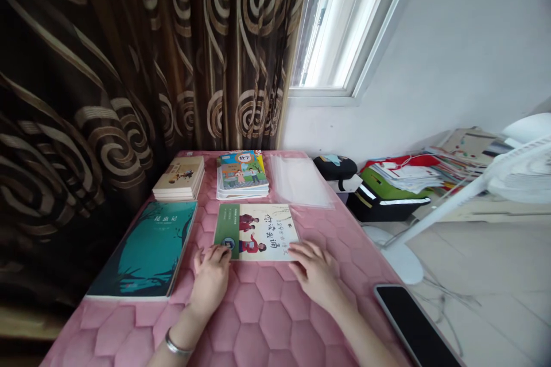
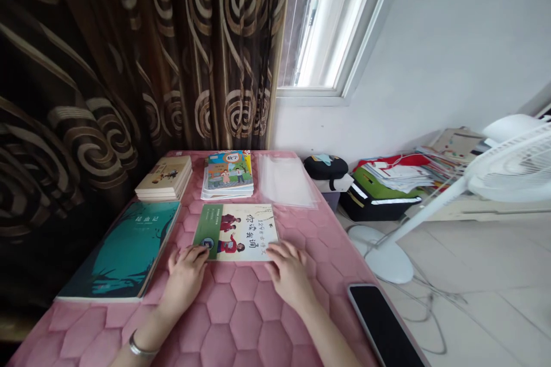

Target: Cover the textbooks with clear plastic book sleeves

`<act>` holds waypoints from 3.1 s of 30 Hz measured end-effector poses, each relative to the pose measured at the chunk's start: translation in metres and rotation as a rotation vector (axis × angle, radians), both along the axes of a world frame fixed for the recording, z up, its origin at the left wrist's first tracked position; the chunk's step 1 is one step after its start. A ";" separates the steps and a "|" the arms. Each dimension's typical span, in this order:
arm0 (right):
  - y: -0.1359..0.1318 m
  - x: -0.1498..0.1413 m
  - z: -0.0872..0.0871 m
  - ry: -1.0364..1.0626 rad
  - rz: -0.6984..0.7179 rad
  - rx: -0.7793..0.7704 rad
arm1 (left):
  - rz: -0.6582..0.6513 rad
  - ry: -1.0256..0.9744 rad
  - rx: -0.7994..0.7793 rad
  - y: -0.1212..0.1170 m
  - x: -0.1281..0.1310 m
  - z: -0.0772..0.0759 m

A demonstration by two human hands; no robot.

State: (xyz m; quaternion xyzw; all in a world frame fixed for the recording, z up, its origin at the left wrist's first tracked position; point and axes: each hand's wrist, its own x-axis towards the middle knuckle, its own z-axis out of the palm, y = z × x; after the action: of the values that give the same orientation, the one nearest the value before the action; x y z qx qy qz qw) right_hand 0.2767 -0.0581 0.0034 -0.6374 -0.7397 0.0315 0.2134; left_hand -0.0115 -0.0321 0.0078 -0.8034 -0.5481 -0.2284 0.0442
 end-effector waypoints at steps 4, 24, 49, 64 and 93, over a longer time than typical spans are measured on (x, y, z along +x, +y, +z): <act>0.009 -0.049 0.006 0.010 0.025 0.019 | -0.121 -0.030 -0.074 0.001 0.045 0.007; 0.006 0.040 -0.023 0.229 0.007 0.054 | 0.001 -0.127 -0.166 0.018 -0.054 -0.007; 0.010 -0.009 0.000 0.105 -0.001 0.025 | -0.073 -0.050 -0.140 0.013 0.003 0.009; 0.047 0.027 0.026 0.166 0.151 -0.030 | -0.042 0.101 -0.087 0.004 -0.007 0.018; 0.088 -0.009 0.012 0.490 -0.054 -0.529 | 0.032 0.049 -0.221 0.100 -0.004 0.024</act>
State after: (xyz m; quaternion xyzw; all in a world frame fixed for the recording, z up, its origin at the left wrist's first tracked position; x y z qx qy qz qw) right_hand 0.2673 0.0299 0.0153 -0.6633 -0.6157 0.3683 0.2128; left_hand -0.0160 0.0679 0.0313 -0.8000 -0.5813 -0.1462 -0.0275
